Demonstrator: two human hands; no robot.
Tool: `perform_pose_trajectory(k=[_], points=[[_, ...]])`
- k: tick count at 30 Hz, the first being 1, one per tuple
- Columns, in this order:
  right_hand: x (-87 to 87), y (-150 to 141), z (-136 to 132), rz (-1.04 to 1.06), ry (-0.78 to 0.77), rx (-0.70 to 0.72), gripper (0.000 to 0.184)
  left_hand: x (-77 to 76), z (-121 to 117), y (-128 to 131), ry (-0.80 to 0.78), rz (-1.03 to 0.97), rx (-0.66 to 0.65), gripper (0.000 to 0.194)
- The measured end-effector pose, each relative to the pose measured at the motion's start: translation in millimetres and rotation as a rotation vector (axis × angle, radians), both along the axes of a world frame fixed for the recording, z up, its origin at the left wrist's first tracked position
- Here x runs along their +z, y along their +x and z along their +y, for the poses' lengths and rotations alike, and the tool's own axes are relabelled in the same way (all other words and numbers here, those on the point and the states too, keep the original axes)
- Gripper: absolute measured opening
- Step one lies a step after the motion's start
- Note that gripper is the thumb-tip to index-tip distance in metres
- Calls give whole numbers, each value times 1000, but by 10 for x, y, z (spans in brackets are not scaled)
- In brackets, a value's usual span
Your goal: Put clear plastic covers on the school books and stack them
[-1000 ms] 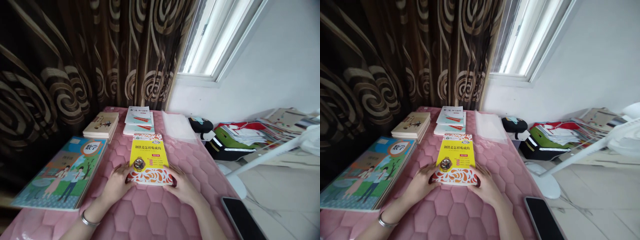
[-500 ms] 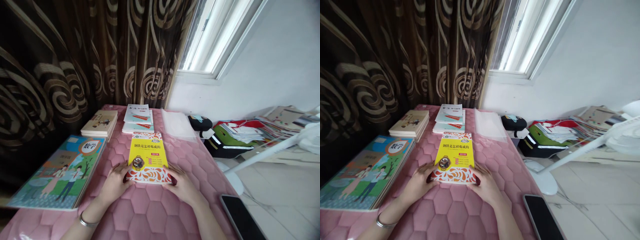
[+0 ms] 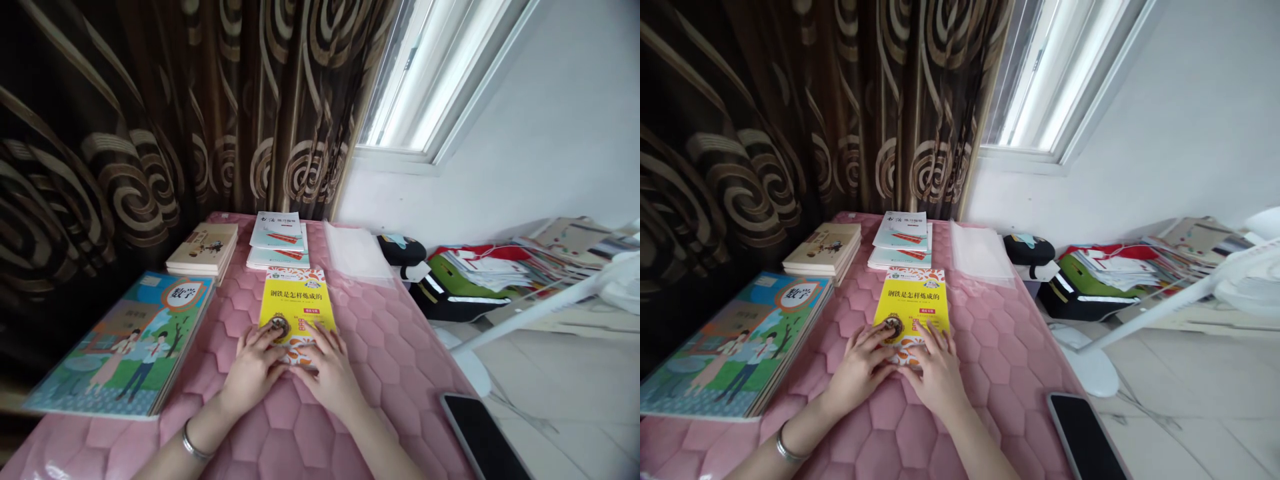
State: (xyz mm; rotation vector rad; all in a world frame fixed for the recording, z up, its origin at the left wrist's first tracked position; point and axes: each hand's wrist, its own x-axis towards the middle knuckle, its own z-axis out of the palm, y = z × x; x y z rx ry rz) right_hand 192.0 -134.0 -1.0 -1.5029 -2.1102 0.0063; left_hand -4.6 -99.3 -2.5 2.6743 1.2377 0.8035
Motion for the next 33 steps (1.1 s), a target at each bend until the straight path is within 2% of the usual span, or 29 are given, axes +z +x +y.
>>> perform_pose_trajectory(k=[4,11,16,27,33], points=[[-4,113,-12,15,-38,-2,16,9,52,-119,-34,11,-22,20],[-41,645,-60,112,-144,6,20,41,179,-469,-105,3,-35,22],[-71,855,-55,198,-240,38,25,56,228,-539,-165,32,-50,24],[-75,890,-44,212,-241,65,24,125,192,-487,-186,-41,-44,22],[22,649,-50,145,-178,55,15,140,75,-213,-134,-24,-53,23]])
